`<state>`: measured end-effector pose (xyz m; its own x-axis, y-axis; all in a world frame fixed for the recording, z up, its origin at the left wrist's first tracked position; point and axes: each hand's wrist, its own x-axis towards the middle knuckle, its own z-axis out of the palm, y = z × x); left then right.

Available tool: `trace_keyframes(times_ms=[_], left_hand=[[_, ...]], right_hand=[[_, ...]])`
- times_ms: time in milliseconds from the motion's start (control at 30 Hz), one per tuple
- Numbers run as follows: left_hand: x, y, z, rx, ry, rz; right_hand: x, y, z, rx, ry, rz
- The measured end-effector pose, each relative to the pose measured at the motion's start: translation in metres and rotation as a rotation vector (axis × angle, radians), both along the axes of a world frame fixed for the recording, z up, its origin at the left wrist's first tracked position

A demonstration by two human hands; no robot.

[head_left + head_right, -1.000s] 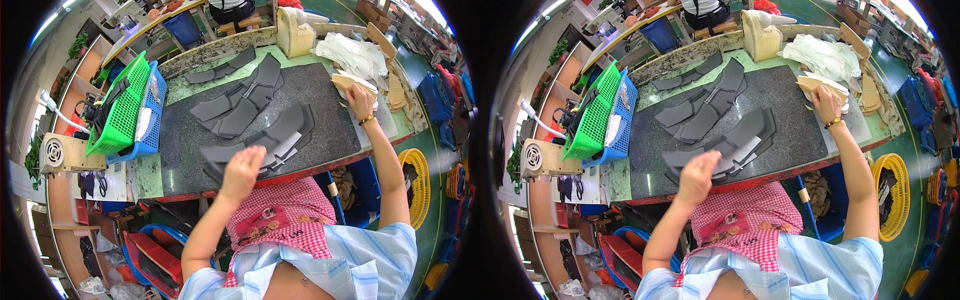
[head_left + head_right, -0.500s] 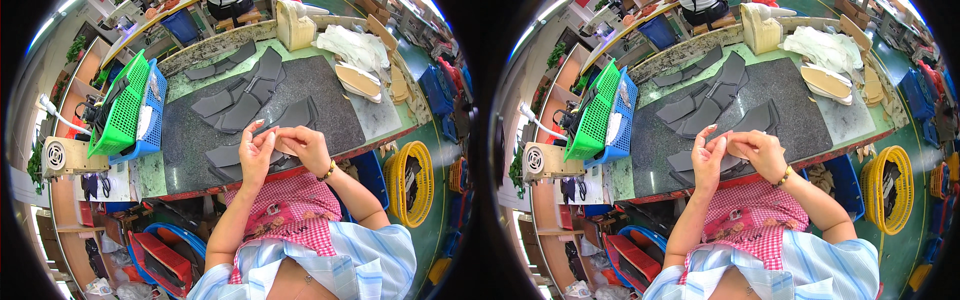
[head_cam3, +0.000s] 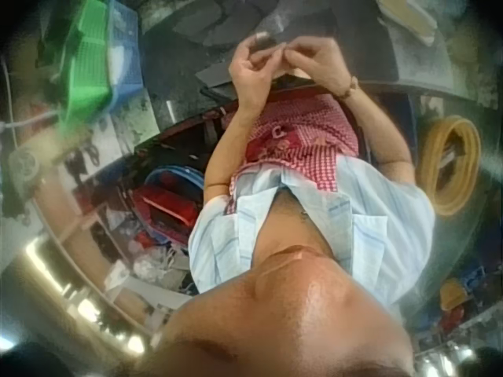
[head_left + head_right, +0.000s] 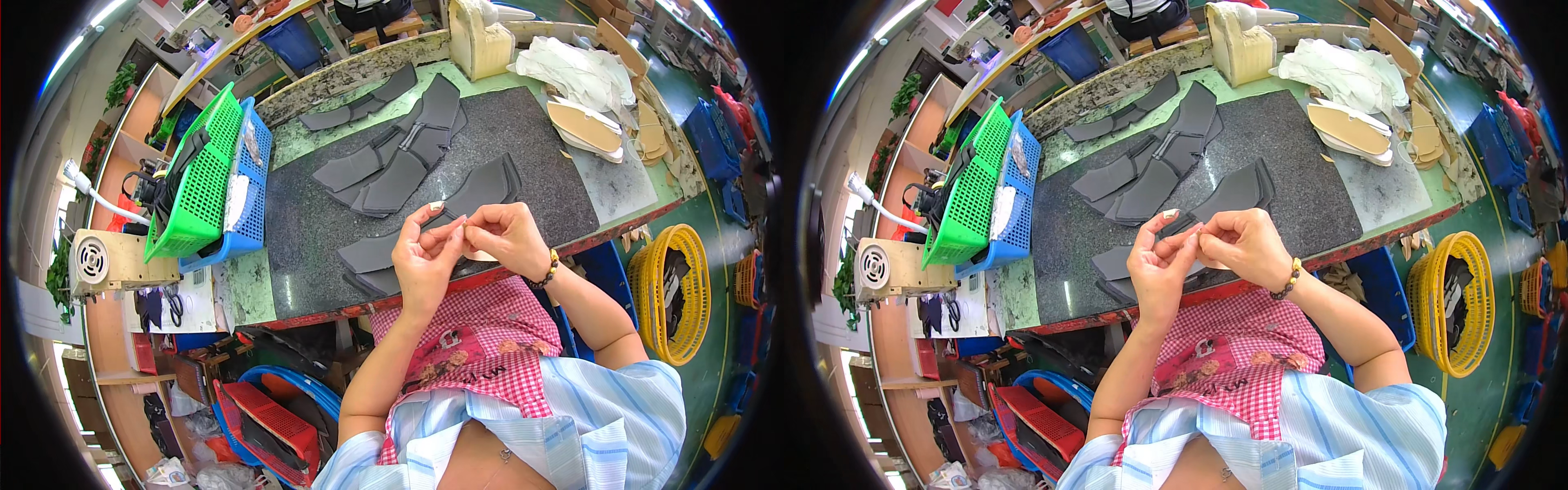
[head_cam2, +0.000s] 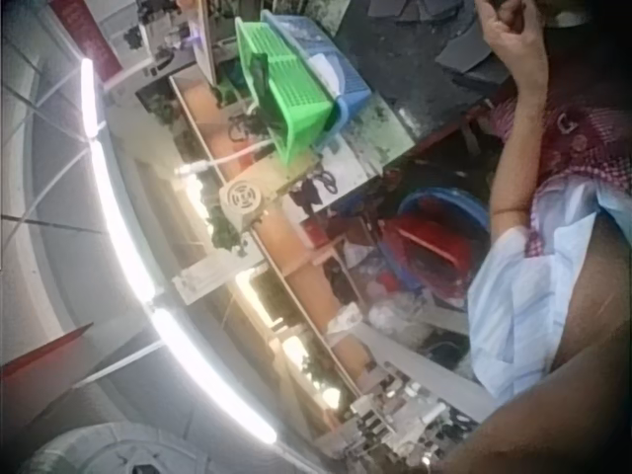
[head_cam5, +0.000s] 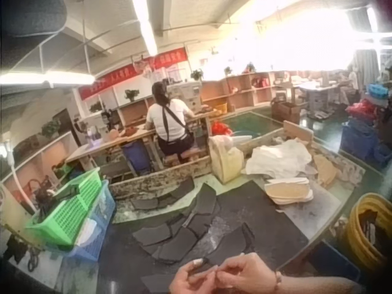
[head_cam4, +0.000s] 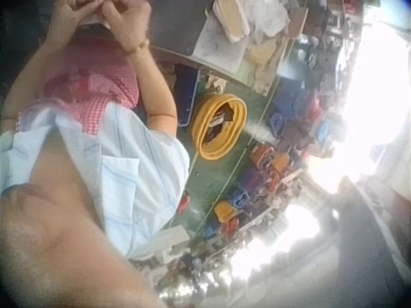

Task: The worker is applying white adhesive or reinforcement strips to black shoe upper components at a workstation.

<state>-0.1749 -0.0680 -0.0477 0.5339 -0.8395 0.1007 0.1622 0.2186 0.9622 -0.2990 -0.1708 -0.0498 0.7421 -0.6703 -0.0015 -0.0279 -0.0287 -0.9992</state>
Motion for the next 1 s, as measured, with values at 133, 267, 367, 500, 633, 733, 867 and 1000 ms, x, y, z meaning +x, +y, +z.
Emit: trace_keyframes(times_ms=[133,267,367,500,633,733,867,1000], left_hand=[[0.009,-0.004,-0.010,0.030,0.292,-0.038],[0.035,-0.015,-0.005,0.135,0.201,-0.048],[0.044,-0.019,0.013,0.045,-0.354,0.094],[0.012,0.009,0.032,-0.226,-0.908,-0.006],[-0.002,0.051,0.032,-0.465,-1.003,-0.230],[0.023,0.056,0.016,-0.181,-0.612,0.016],[0.058,0.030,-0.023,0.071,-0.333,0.227],[0.067,0.020,-0.054,0.167,-0.236,0.259]], right_hand=[[0.003,0.021,0.016,-0.628,-0.023,-0.194],[-0.035,0.041,0.038,-0.875,-0.371,0.140],[-0.081,0.030,0.036,-0.526,0.376,0.470],[-0.096,0.037,0.000,0.063,0.308,0.596],[-0.057,0.046,-0.023,1.011,-0.612,-0.036],[-0.017,0.013,-0.024,0.572,-0.533,-0.251],[0.022,-0.014,-0.038,-0.105,-0.114,-0.184],[0.036,-0.018,-0.062,-0.367,-0.035,-0.247]])
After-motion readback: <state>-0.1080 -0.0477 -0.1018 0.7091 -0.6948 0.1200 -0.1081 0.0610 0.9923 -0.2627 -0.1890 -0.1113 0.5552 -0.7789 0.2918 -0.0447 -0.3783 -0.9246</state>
